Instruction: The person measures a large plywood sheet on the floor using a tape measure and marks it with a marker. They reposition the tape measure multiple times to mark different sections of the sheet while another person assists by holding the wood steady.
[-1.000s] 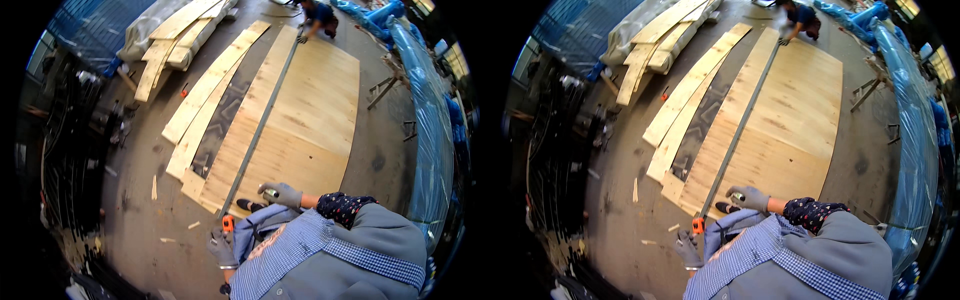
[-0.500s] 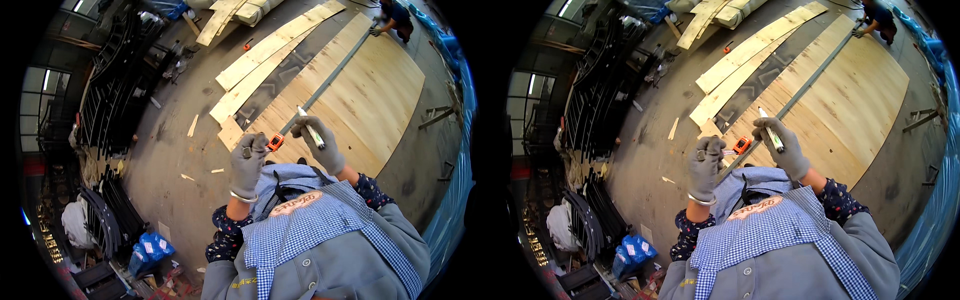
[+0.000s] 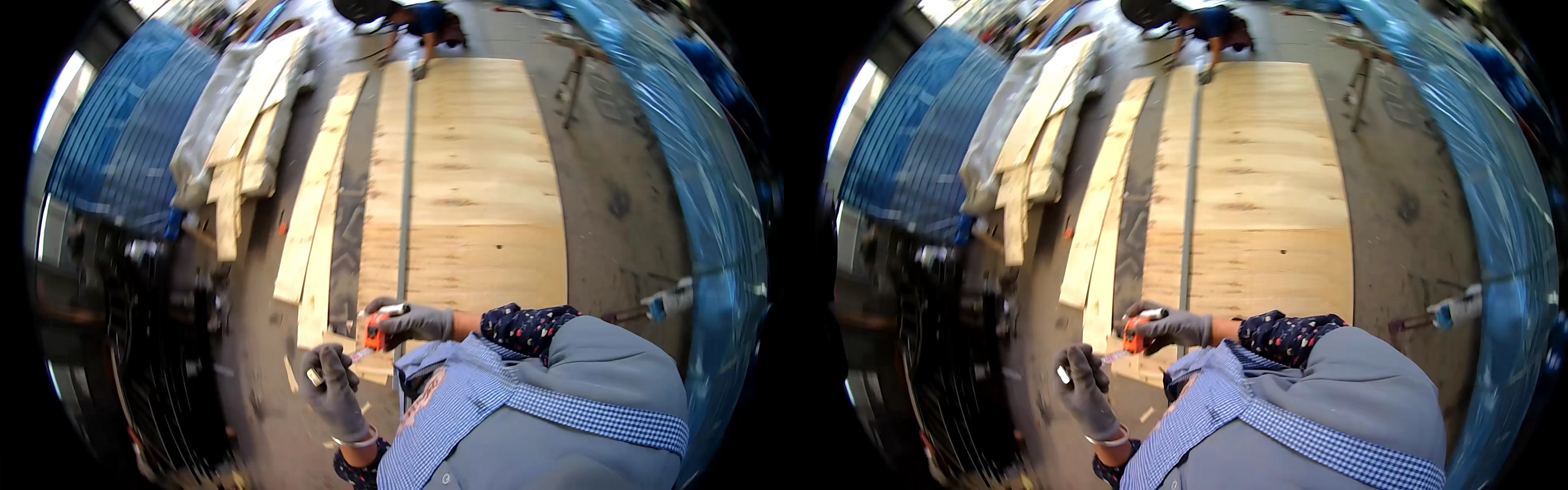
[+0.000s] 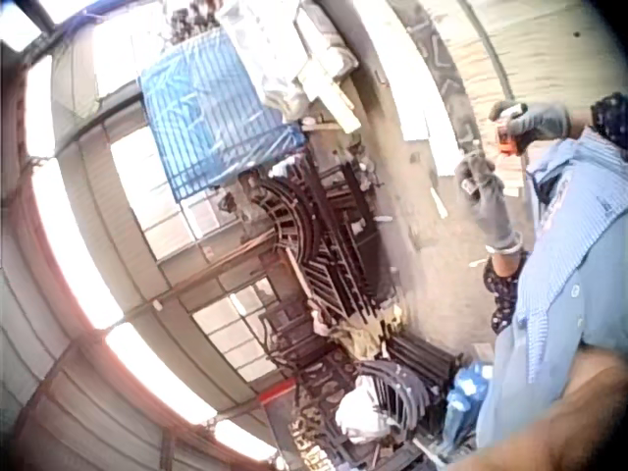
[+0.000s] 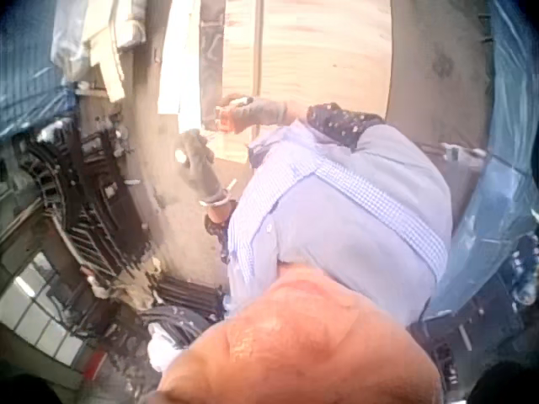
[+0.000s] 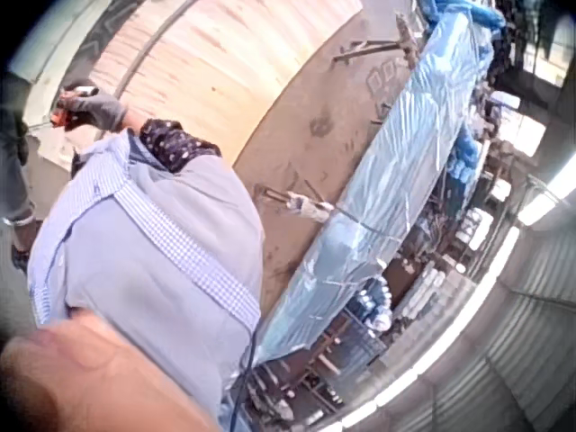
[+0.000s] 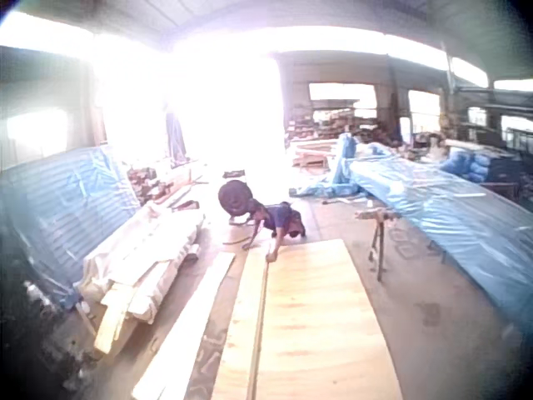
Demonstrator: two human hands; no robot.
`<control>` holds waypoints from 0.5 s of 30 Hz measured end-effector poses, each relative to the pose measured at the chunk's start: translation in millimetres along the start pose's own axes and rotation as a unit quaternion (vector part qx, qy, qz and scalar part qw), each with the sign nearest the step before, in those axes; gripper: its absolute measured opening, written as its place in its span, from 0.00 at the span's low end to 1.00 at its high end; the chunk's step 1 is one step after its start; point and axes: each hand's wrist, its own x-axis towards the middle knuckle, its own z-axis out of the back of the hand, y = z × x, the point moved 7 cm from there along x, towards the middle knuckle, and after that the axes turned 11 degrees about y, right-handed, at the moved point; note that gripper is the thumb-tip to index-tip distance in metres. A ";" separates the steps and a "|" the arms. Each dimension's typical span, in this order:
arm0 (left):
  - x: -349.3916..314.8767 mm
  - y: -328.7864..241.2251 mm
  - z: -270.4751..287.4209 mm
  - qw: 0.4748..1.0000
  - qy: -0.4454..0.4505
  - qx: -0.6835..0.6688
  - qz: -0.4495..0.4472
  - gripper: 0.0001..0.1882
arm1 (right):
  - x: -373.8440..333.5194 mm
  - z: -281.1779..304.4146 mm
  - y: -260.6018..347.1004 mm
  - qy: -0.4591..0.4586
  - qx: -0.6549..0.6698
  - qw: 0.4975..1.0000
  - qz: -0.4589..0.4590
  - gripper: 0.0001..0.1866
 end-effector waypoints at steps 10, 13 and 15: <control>-20.0 68.2 -89.3 0.956 0.261 0.079 -0.108 0.19 | -127.1 18.0 -6.4 -0.235 -0.071 0.946 0.214 0.19; -35.9 89.5 -98.4 0.946 0.324 0.018 -0.005 0.15 | -196.7 3.4 -13.2 -0.336 -0.128 0.901 0.244 0.20; -38.0 104.3 -97.8 0.931 0.359 -0.011 0.070 0.13 | -241.3 -2.8 -21.0 -0.419 -0.115 0.860 0.269 0.22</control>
